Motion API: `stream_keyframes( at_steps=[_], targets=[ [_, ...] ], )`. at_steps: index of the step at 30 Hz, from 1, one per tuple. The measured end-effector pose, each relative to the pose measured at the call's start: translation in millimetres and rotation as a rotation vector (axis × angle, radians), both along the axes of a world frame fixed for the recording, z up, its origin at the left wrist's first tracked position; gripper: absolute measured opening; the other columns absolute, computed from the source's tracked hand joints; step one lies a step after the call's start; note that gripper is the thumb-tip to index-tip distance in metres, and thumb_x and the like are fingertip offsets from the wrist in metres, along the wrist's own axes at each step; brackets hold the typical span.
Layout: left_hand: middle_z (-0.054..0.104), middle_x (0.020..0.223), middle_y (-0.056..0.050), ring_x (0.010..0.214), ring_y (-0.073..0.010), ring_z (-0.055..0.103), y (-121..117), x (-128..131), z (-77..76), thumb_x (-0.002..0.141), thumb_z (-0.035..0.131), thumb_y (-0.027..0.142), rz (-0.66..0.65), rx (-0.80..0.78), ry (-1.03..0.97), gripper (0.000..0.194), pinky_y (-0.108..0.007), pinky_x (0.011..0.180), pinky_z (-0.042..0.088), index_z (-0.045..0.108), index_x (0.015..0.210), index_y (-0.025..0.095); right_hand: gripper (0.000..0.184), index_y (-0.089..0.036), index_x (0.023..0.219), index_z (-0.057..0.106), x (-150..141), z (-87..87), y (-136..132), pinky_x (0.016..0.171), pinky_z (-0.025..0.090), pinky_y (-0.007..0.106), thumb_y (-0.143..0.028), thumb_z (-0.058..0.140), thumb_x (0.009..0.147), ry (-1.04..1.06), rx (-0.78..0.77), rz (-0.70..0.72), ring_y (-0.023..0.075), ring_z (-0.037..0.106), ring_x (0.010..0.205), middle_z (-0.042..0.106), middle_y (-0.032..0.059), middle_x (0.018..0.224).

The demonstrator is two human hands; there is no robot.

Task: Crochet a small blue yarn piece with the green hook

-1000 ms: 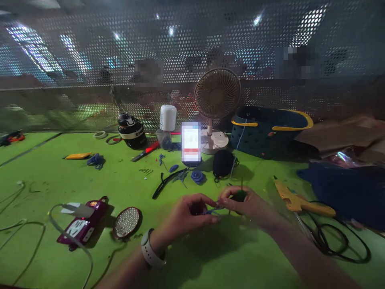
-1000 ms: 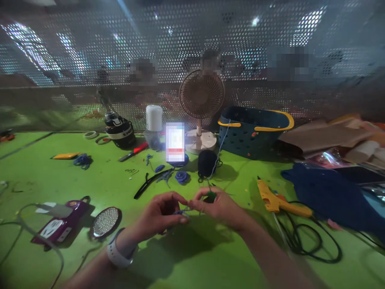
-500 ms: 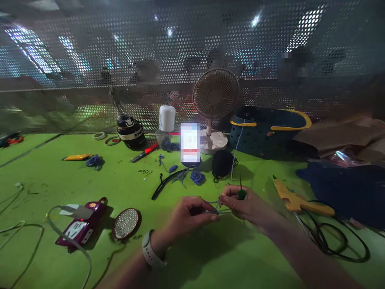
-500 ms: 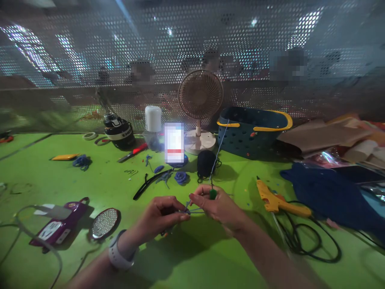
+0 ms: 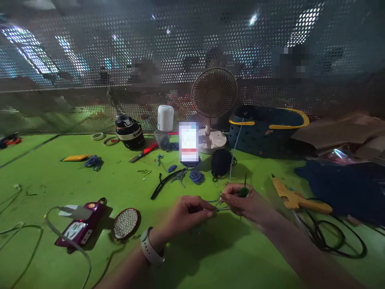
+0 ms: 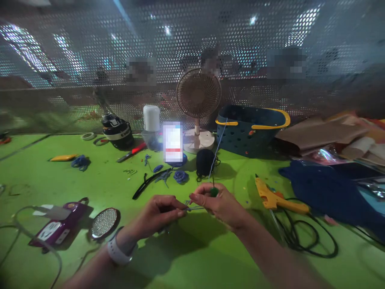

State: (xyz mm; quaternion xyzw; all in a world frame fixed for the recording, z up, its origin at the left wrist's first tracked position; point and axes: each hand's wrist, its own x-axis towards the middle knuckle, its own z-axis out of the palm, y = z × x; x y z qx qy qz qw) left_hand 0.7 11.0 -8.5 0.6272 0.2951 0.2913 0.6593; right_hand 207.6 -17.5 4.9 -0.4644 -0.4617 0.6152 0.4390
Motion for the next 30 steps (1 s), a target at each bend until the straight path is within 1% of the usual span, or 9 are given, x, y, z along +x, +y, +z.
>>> stream_keyframes(
  at_steps=[7,11,14,16,20,22,24,27,30],
  targets=[
    [0.058,0.058,0.002,0.051,-0.0066,0.043,1.1,0.8,-3.4,0.075,0.076,0.034,0.0,-0.013,-0.012,0.022,-0.02,0.048,0.033,0.072,0.071,0.012,0.041,-0.018,0.06,0.062,-7.8,-1.4,0.4,0.037,0.016,0.02,-0.05,0.087,0.06,0.163,-0.106,-0.065,0.0038,0.029,0.039,0.043,-0.0089,0.046],
    [0.052,0.054,0.006,0.047,-0.0053,0.037,2.2,2.9,-9.8,0.075,0.076,0.036,0.015,-0.053,-0.012,0.024,-0.02,0.047,0.029,0.074,0.084,0.015,0.037,-0.019,0.069,0.066,-5.5,-0.4,0.2,0.039,0.012,0.021,-0.053,0.081,0.069,0.003,-0.102,-0.01,0.0042,0.023,0.039,0.034,-0.0114,0.042],
    [0.062,0.063,0.002,0.053,-0.0069,0.046,2.7,4.4,-9.4,0.071,0.079,0.037,0.072,-0.1,-0.039,0.025,-0.022,0.053,0.037,0.074,0.084,0.016,0.037,-0.02,0.07,0.067,-5.1,2.3,-0.6,0.04,0.012,0.022,-0.054,0.079,0.069,-0.118,-0.102,0.02,0.0051,0.022,0.039,0.033,-0.0117,0.041],
    [0.068,0.071,-0.002,0.06,-0.0091,0.053,2.4,4.7,-5.7,0.07,0.08,0.038,0.109,-0.122,-0.04,0.024,-0.023,0.058,0.041,0.073,0.077,0.015,0.035,-0.02,0.069,0.069,-5.6,4.8,-0.5,0.04,0.017,0.022,-0.054,0.079,0.069,-0.173,-0.068,0.032,0.0064,0.028,0.039,0.04,-0.0098,0.042],
    [0.058,0.057,0.005,0.049,-0.0063,0.044,0.1,4.5,2.5,0.071,0.078,0.041,0.197,-0.177,-0.034,0.027,-0.02,0.047,0.033,0.068,0.075,0.017,0.028,-0.023,0.071,0.072,-5.1,8.7,1.7,0.059,0.043,0.028,-0.05,0.074,0.077,-0.331,0.138,-0.024,0.0151,0.058,0.064,0.068,0.0003,0.067],
    [0.05,0.05,0.009,0.043,-0.0052,0.037,-1.3,5.0,3.7,0.073,0.076,0.045,0.209,-0.197,-0.04,0.03,-0.019,0.043,0.028,0.064,0.075,0.018,0.027,-0.023,0.069,0.072,-4.4,9.6,2.8,0.07,0.046,0.032,-0.049,0.074,0.076,-0.369,0.229,-0.098,0.0191,0.063,0.081,0.072,0.0038,0.087],
    [0.047,0.049,0.01,0.042,-0.005,0.034,-2.2,6.1,2.6,0.074,0.075,0.049,0.192,-0.2,-0.044,0.034,-0.019,0.042,0.026,0.061,0.076,0.018,0.03,-0.022,0.065,0.07,-4.6,9.9,3.0,0.069,0.046,0.031,-0.05,0.076,0.073,-0.356,0.245,-0.14,0.0193,0.062,0.085,0.071,0.0051,0.098],
    [0.05,0.053,0.009,0.045,-0.0049,0.035,-2.0,8.3,-0.8,0.073,0.075,0.053,0.162,-0.169,-0.059,0.039,-0.018,0.044,0.027,0.059,0.075,0.017,0.034,-0.02,0.064,0.066,-7.5,9.1,1.8,0.051,0.037,0.023,-0.052,0.078,0.071,-0.205,0.11,-0.113,0.0115,0.053,0.06,0.065,0.0005,0.073],
    [0.051,0.057,0.006,0.051,-0.0057,0.039,-1.0,9.5,-3.2,0.071,0.075,0.056,0.158,-0.099,-0.042,0.043,-0.019,0.05,0.03,0.058,0.072,0.016,0.04,-0.019,0.063,0.06,-11.7,8.4,0.6,0.041,0.021,0.021,-0.054,0.082,0.064,0.014,-0.069,-0.128,0.005,0.03,0.039,0.043,-0.0099,0.043]
  ],
)
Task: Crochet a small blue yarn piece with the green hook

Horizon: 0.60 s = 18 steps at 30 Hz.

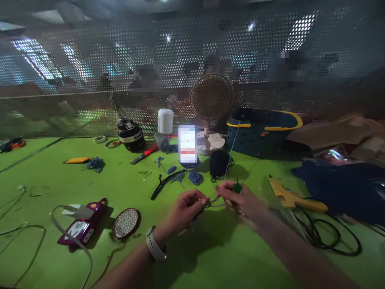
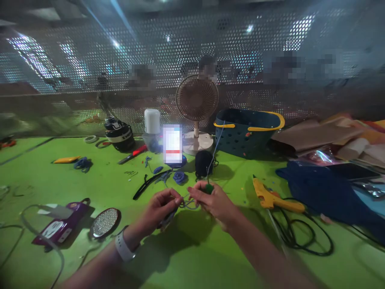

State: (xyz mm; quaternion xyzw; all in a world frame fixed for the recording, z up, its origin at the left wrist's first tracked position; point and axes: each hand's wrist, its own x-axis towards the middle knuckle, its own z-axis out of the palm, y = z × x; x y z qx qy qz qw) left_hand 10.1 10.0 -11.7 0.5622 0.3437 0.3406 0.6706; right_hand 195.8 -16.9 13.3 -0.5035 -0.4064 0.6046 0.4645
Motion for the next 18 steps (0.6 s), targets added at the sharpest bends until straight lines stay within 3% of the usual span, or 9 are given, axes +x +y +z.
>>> stream_keyframes(
  at_steps=[2,7,12,18],
  targets=[
    [0.051,0.059,0.005,0.053,-0.0068,0.041,0.6,-0.2,-0.7,0.071,0.074,0.057,-0.013,0.04,0.035,0.044,-0.02,0.051,0.032,0.058,0.071,0.016,0.044,-0.019,0.061,0.057,-2.2,-0.3,0.1,0.04,0.015,0.021,-0.054,0.085,0.059,0.072,-0.04,-0.042,0.0035,0.023,0.035,0.034,-0.0128,0.037],
    [0.05,0.06,0.005,0.053,-0.0077,0.04,2.0,-1.7,-3.4,0.074,0.071,0.054,-0.044,0.068,0.059,0.039,-0.021,0.051,0.032,0.057,0.071,0.017,0.046,-0.021,0.061,0.055,-5.3,-2.5,1.7,0.039,0.013,0.021,-0.057,0.083,0.058,0.102,-0.04,-0.081,0.0026,0.018,0.034,0.03,-0.0145,0.034],
    [0.05,0.061,0.005,0.053,-0.0077,0.04,2.6,-2.6,-4.3,0.076,0.068,0.053,-0.04,0.068,0.081,0.038,-0.021,0.05,0.031,0.055,0.073,0.017,0.044,-0.022,0.064,0.059,-2.8,5.0,-0.3,0.038,0.012,0.022,-0.06,0.082,0.059,0.077,-0.07,-0.035,0.0037,0.015,0.035,0.028,-0.0145,0.037],
    [0.046,0.058,0.006,0.05,-0.0068,0.037,3.9,-6.4,-1.7,0.081,0.065,0.051,-0.086,0.107,0.144,0.037,-0.021,0.047,0.029,0.054,0.072,0.017,0.03,-0.021,0.064,0.068,15.6,19.7,-5.3,0.046,0.021,0.023,-0.047,0.083,0.066,-0.435,0.059,0.167,0.008,0.029,0.048,0.041,-0.0073,0.051]
  ],
)
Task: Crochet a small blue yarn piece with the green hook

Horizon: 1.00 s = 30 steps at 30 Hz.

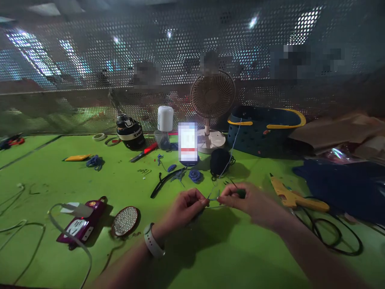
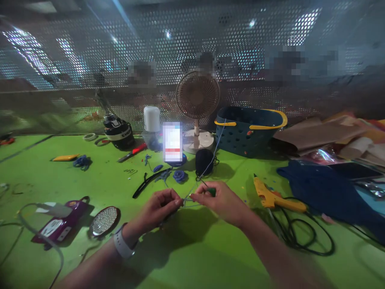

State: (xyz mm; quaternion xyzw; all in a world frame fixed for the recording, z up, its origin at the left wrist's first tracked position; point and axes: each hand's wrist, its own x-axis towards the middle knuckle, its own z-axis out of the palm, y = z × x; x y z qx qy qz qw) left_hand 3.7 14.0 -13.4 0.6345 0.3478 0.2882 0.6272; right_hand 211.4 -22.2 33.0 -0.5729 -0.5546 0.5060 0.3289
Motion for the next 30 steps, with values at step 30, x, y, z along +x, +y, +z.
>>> stream_keyframes(
  at_steps=[30],
  targets=[
    [0.066,0.092,-0.007,0.081,-0.0194,0.058,-3.2,6.1,-7.6,0.071,0.08,0.042,0.113,0.171,0.175,0.035,-0.031,0.067,0.044,0.066,0.09,0.017,0.038,-0.02,0.069,0.065,-5.1,-5.4,-0.1,0.042,0.017,0.023,-0.057,0.073,0.074,0.236,0.022,-0.106,0.0071,0.028,0.047,0.044,-0.0056,0.055]
  ],
)
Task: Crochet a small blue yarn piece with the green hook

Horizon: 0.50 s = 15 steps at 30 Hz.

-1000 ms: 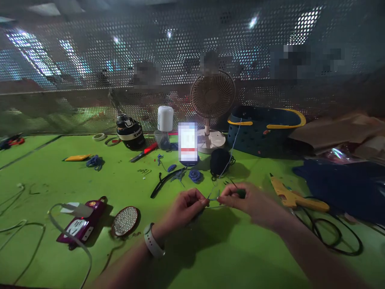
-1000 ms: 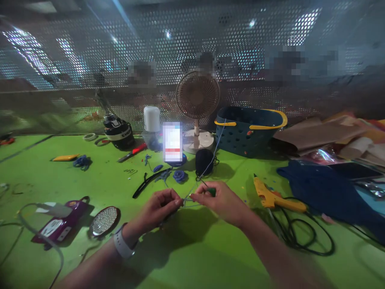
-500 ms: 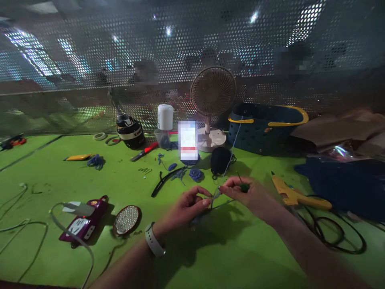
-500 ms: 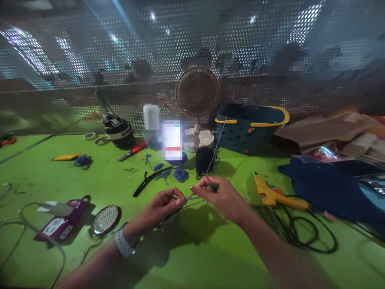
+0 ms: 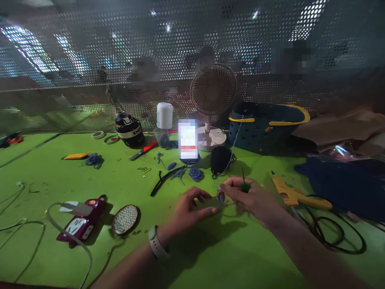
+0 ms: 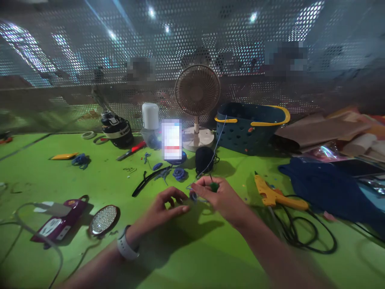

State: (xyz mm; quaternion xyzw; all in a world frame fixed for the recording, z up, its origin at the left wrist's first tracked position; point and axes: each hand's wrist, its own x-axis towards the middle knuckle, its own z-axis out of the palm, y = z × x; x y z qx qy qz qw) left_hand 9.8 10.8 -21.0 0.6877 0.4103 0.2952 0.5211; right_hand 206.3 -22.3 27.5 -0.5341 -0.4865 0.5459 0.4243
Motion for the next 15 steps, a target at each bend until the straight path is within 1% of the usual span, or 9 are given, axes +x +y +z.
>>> stream_keyframes(
  at_steps=[1,3,5,8,10,12,15],
  targets=[
    [0.067,0.096,-0.008,0.084,-0.0206,0.058,-0.8,0.6,-0.1,0.068,0.082,0.042,0.008,0.01,0.013,0.038,-0.032,0.07,0.044,0.067,0.093,0.017,0.04,-0.02,0.069,0.065,-1.1,-0.5,-0.7,0.042,0.016,0.023,-0.058,0.074,0.072,0.031,-0.022,0.012,0.0068,0.027,0.046,0.041,-0.0067,0.053],
    [0.068,0.099,-0.009,0.086,-0.0217,0.059,-3.3,2.2,0.7,0.067,0.083,0.041,-0.02,-0.036,0.01,0.042,-0.034,0.073,0.045,0.068,0.097,0.016,0.042,-0.02,0.071,0.065,-3.0,-2.2,-1.8,0.042,0.013,0.023,-0.061,0.075,0.07,0.081,-0.069,0.039,0.0062,0.022,0.044,0.034,-0.0093,0.049],
    [0.069,0.094,-0.008,0.083,-0.0213,0.06,-5.9,4.3,1.2,0.07,0.081,0.041,-0.079,-0.113,-0.025,0.04,-0.034,0.073,0.047,0.068,0.098,0.015,0.043,-0.02,0.072,0.065,-4.7,-4.1,-2.4,0.043,0.014,0.023,-0.061,0.076,0.069,0.119,-0.097,0.056,0.006,0.023,0.044,0.034,-0.0096,0.048],
    [0.071,0.094,-0.007,0.087,-0.0206,0.063,-8.3,7.1,-1.7,0.078,0.075,0.041,-0.144,-0.222,-0.202,0.033,-0.036,0.08,0.049,0.069,0.098,0.016,0.044,-0.019,0.071,0.065,-6.6,-5.1,-2.2,0.042,0.015,0.023,-0.061,0.077,0.068,0.147,-0.109,0.061,0.0059,0.026,0.044,0.04,-0.0083,0.05],
    [0.071,0.094,-0.006,0.088,-0.0195,0.064,-8.2,7.8,-5.4,0.079,0.075,0.042,-0.175,-0.306,-0.357,0.032,-0.037,0.084,0.049,0.068,0.098,0.017,0.045,-0.018,0.07,0.064,-7.0,-3.9,-1.5,0.042,0.015,0.023,-0.062,0.078,0.067,0.14,-0.109,0.055,0.0059,0.026,0.044,0.039,-0.0085,0.049],
    [0.07,0.09,-0.006,0.082,-0.0176,0.066,-7.3,7.4,-8.6,0.079,0.075,0.043,-0.195,-0.371,-0.447,0.035,-0.036,0.082,0.051,0.068,0.099,0.016,0.045,-0.018,0.07,0.065,-6.4,-2.0,-0.2,0.042,0.015,0.022,-0.061,0.078,0.067,0.14,-0.1,0.038,0.0055,0.025,0.043,0.037,-0.0091,0.048],
    [0.069,0.082,-0.005,0.07,-0.0138,0.064,-6.5,6.3,-10.4,0.08,0.073,0.047,-0.195,-0.407,-0.439,0.039,-0.031,0.071,0.052,0.068,0.101,0.014,0.044,-0.019,0.07,0.062,-4.7,-0.1,2.4,0.04,0.014,0.022,-0.06,0.078,0.066,0.169,-0.097,-0.013,0.0048,0.021,0.041,0.031,-0.0111,0.045]
  ],
)
